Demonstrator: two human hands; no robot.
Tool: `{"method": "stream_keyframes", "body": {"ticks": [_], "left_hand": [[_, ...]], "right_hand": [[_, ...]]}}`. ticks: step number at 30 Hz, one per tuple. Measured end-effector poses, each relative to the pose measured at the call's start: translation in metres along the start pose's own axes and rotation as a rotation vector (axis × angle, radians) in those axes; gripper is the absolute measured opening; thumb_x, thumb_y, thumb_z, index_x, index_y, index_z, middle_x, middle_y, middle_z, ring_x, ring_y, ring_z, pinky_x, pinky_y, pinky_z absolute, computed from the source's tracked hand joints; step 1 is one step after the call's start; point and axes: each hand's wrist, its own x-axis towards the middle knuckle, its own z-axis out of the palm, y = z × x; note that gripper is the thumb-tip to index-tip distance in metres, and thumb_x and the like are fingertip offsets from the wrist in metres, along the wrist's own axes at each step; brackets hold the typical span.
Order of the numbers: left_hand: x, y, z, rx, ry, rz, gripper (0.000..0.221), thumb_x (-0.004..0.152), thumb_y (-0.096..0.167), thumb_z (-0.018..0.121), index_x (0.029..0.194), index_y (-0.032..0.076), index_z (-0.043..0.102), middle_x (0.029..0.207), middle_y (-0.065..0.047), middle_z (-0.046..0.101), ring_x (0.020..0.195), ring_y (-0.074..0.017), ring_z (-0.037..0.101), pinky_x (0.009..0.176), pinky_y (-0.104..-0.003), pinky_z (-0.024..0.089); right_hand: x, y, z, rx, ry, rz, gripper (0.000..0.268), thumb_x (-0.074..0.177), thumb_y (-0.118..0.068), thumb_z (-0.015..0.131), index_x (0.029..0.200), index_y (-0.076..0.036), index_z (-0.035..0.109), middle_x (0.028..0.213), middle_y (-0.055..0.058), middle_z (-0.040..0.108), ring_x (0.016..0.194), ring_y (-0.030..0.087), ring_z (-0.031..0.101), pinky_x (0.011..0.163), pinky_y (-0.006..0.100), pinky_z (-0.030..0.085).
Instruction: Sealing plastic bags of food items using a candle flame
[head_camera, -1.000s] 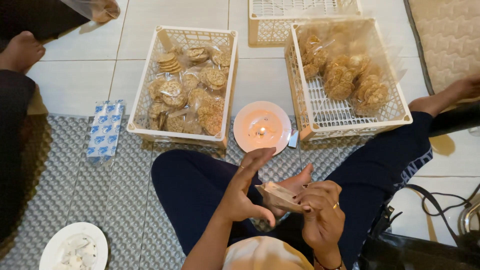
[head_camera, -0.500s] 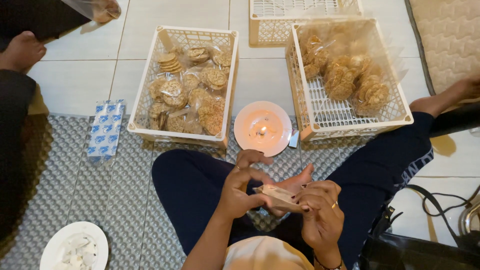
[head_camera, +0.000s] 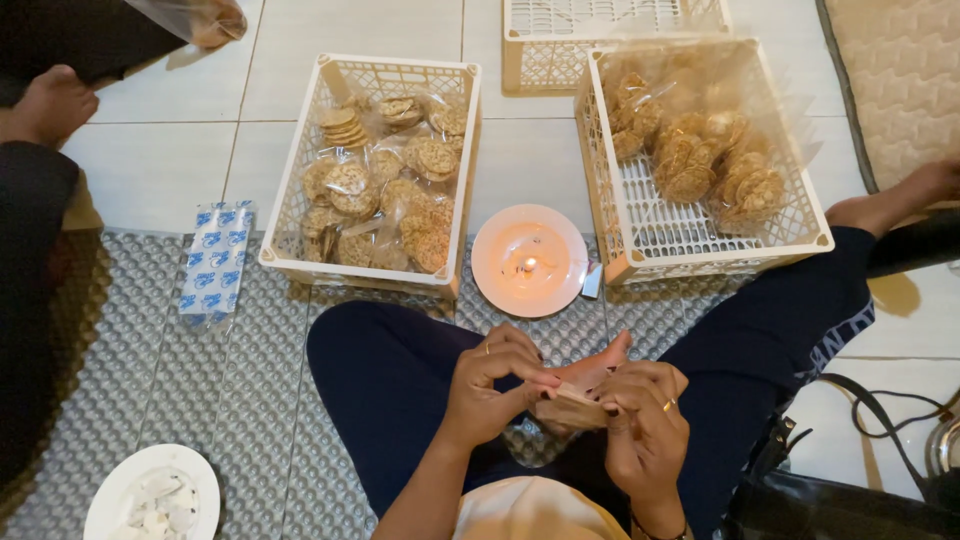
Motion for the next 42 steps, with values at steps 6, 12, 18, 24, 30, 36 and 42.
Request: {"method": "stream_keyframes", "body": {"ticks": [6, 12, 18, 24, 30, 36, 42], "left_hand": [[-0.004, -0.007, 0.002, 0.178, -0.086, -0.078, 0.009, 0.084, 0.016, 0.084, 0.089, 0.018, 0.077, 0.085, 0.001, 0.071, 0.083, -0.0156, 0.064, 0.084, -0.031, 0.046], [-0.005, -0.063, 0.007, 0.125, 0.12, -0.361, 0.014, 0.095, 0.016, 0.068, 0.089, 0.009, 0.079, 0.088, -0.003, 0.078, 0.086, -0.0119, 0.072, 0.083, -0.027, 0.054], [-0.048, -0.224, 0.002, 0.21, 0.355, -0.678, 0.016, 0.092, 0.015, 0.071, 0.088, 0.003, 0.081, 0.08, -0.018, 0.077, 0.088, -0.0299, 0.074, 0.079, -0.043, 0.055], [-0.036, -0.271, 0.007, 0.261, 0.495, -0.866, 0.024, 0.095, 0.028, 0.068, 0.092, 0.009, 0.082, 0.077, -0.013, 0.076, 0.085, -0.0239, 0.072, 0.076, -0.037, 0.056], [-0.018, -0.31, -0.009, 0.443, 0.423, -0.892, 0.022, 0.093, 0.034, 0.072, 0.096, 0.014, 0.081, 0.08, -0.012, 0.076, 0.089, -0.0347, 0.074, 0.077, -0.043, 0.057], [-0.001, -0.348, -0.012, 0.498, 0.44, -0.908, 0.023, 0.093, 0.034, 0.069, 0.094, 0.015, 0.08, 0.075, -0.009, 0.075, 0.089, -0.0347, 0.073, 0.08, -0.044, 0.058], [0.01, -0.357, -0.014, 0.574, 0.441, -0.956, 0.024, 0.095, 0.036, 0.063, 0.097, 0.018, 0.08, 0.077, -0.008, 0.076, 0.092, -0.035, 0.073, 0.081, -0.046, 0.058]], "right_hand": [[-0.008, 0.016, 0.006, 0.128, 0.001, 0.1, 0.029, 0.103, -0.025, 0.051, 0.083, -0.006, 0.059, 0.078, 0.006, 0.061, 0.079, 0.023, 0.056, 0.081, 0.035, 0.044], [-0.034, 0.116, 0.031, 0.066, -0.125, 0.375, 0.011, 0.097, -0.016, 0.065, 0.09, -0.013, 0.073, 0.09, -0.001, 0.075, 0.09, 0.014, 0.068, 0.11, 0.038, 0.038], [-0.041, 0.195, 0.09, 0.186, -0.118, 0.703, 0.01, 0.093, -0.004, 0.07, 0.09, -0.006, 0.079, 0.071, 0.011, 0.072, 0.068, 0.015, 0.062, 0.073, 0.035, 0.054], [-0.052, 0.25, 0.136, 0.171, -0.127, 0.746, 0.007, 0.093, -0.007, 0.069, 0.089, -0.004, 0.074, 0.066, 0.011, 0.064, 0.069, 0.016, 0.057, 0.071, 0.036, 0.051], [-0.032, 0.284, 0.159, -0.081, -0.217, 0.756, 0.013, 0.097, -0.022, 0.07, 0.087, -0.016, 0.075, 0.064, 0.009, 0.068, 0.068, 0.028, 0.068, 0.069, 0.039, 0.052], [-0.03, 0.324, 0.19, -0.165, -0.209, 0.64, 0.014, 0.097, -0.024, 0.066, 0.086, -0.017, 0.071, 0.066, 0.005, 0.069, 0.08, 0.038, 0.066, 0.086, 0.043, 0.053], [-0.022, 0.326, 0.199, -0.197, -0.17, 0.569, 0.012, 0.1, -0.025, 0.064, 0.091, -0.02, 0.072, 0.067, 0.007, 0.067, 0.084, 0.036, 0.062, 0.094, 0.041, 0.05]]}}
